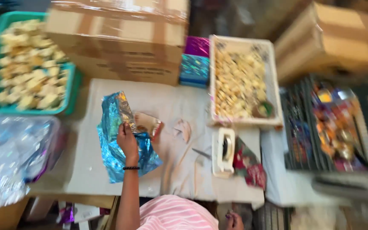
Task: The person arranges small wooden blocks and round wooden pieces on a table, then places them into a small decorative box. They close the box and wrap it in a sheet of shiny foil, folding the edges to secure the package.
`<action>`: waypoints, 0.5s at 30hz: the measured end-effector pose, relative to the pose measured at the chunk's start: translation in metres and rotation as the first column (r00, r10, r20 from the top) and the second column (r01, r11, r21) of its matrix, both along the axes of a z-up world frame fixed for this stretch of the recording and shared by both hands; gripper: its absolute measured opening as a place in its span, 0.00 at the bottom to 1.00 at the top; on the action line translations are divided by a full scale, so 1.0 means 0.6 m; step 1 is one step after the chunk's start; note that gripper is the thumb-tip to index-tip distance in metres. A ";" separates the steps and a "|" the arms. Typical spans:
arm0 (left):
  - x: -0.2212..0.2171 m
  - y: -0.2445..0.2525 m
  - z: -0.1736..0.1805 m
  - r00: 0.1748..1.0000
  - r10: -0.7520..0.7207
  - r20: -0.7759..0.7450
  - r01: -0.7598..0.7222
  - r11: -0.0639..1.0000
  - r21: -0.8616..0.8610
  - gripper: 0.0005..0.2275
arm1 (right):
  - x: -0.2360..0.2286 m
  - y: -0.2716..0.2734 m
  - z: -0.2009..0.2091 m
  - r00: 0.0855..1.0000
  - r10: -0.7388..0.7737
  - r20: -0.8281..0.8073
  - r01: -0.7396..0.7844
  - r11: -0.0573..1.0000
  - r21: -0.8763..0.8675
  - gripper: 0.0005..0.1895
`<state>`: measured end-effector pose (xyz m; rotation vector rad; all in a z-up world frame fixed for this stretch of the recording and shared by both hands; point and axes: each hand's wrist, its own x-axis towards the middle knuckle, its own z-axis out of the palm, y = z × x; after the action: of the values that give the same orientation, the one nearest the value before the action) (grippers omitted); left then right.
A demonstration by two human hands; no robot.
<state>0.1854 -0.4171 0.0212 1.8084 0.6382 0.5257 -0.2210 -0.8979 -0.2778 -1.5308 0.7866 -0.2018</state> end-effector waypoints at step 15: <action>-0.060 0.139 -0.068 0.991 -0.126 0.036 0.130 0.921 -0.367 0.13 | -0.057 0.157 0.123 0.709 -0.466 -0.529 0.509 0.857 -0.072 0.29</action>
<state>0.1492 -0.3334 -0.0199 1.4767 0.5631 0.3033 -0.2553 -0.8039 -0.2043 -1.2766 1.6376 -0.1304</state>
